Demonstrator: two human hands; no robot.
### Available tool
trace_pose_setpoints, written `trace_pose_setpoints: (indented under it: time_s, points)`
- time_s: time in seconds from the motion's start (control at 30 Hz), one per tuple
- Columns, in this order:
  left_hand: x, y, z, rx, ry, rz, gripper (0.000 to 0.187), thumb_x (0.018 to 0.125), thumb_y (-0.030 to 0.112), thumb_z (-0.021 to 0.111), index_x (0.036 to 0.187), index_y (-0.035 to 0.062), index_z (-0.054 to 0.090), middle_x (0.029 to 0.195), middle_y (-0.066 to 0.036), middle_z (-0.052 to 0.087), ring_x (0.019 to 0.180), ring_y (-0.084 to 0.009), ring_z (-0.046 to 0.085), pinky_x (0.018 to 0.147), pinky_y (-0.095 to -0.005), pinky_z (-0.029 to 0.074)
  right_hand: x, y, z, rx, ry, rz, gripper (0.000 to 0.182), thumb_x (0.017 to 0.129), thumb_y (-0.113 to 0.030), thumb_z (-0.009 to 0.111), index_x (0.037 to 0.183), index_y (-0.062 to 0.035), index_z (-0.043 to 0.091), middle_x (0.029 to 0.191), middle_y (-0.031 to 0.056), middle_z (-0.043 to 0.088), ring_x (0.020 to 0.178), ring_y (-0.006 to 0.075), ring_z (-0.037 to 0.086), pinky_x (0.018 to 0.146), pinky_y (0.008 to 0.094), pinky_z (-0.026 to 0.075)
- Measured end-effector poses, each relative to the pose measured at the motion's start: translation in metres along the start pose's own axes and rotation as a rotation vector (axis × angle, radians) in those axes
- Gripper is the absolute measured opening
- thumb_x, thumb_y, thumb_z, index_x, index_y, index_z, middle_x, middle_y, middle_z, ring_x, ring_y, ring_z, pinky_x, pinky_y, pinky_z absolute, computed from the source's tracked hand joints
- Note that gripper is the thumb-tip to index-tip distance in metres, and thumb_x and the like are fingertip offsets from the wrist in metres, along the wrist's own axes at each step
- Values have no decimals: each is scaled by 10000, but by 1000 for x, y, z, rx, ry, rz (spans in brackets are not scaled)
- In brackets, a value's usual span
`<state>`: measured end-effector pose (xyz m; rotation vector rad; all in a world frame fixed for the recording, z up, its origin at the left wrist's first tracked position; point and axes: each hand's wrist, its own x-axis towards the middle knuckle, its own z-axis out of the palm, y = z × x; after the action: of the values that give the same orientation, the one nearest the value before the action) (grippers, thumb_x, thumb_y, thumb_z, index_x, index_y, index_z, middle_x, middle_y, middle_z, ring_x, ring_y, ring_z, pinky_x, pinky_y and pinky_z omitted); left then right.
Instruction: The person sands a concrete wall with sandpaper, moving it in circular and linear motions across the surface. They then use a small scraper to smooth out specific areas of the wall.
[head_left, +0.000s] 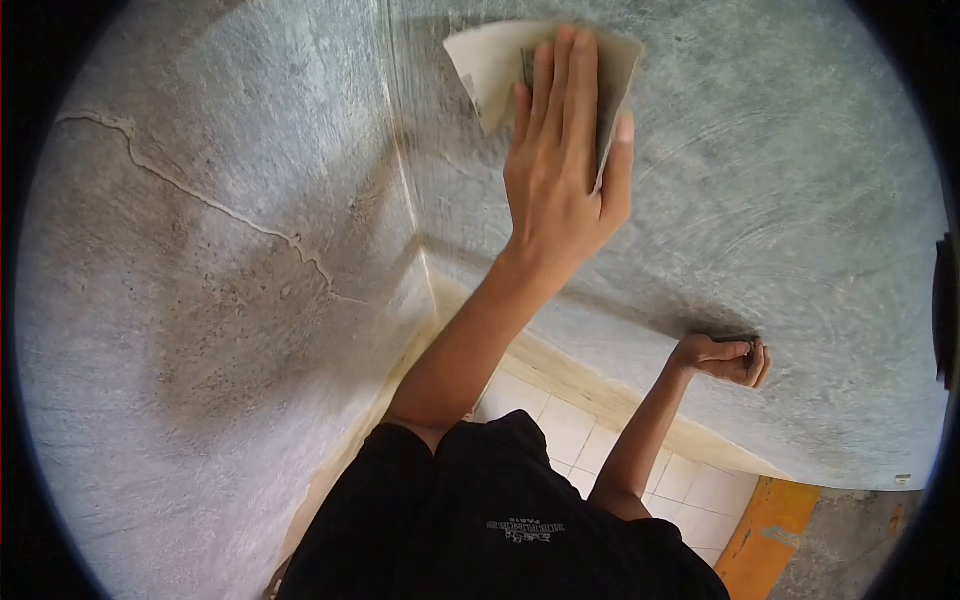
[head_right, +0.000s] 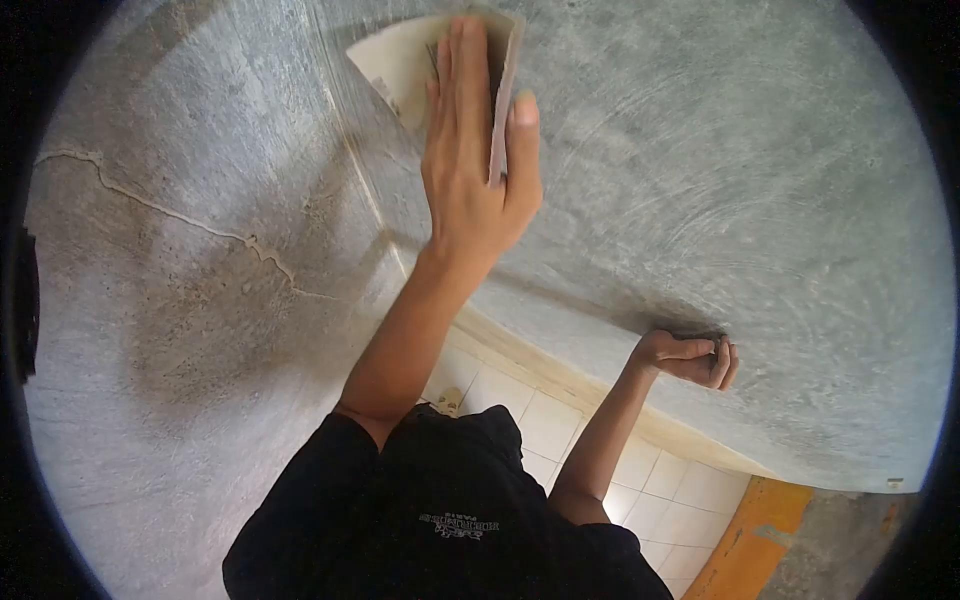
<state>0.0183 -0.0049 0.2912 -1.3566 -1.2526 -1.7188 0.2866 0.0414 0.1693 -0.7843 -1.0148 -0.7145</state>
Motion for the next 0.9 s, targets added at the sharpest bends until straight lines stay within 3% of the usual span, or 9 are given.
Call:
trace_pose_setpoints:
  time_s: [0.17,0.33,0.6,0.8,0.9]
  points:
    - [-17,9,-3,-84,-69,-62,542,989,254,461,1385,-111,399,1393,-325,439,1310,-503,402,1079,-569,332,-2,4,3,19,25,-16,179,944,-91,402,1094,7,413,1141,137,373,996,218,434,862,359,421]
    - [-8,6,-8,-53,-62,-57,549,989,261,460,1383,-117,397,1389,-320,448,1305,-502,410,1069,-569,345,0,2,1,16,10,-31,175,947,-88,403,1092,10,408,1137,136,370,989,217,434,830,343,433]
    - [-23,12,-6,-54,-118,-86,564,992,270,457,1397,-114,375,1410,-318,425,1334,-504,366,1083,-567,326,-1,2,1,30,14,-9,168,951,-94,416,1083,7,398,1140,136,367,1006,214,426,872,357,427]
    - [4,4,5,-9,55,-7,548,971,261,455,1382,-99,419,1389,-309,458,1296,-487,432,1040,-591,364,-3,2,0,47,5,12,169,960,-107,420,1085,6,401,1137,130,360,999,211,429,861,342,431]
    - [-21,12,3,-71,-11,-71,565,964,260,463,1395,-99,401,1396,-308,451,1301,-491,423,1036,-606,359,-2,3,0,46,15,12,168,954,-99,419,1085,5,398,1141,131,364,1009,213,433,862,334,438]
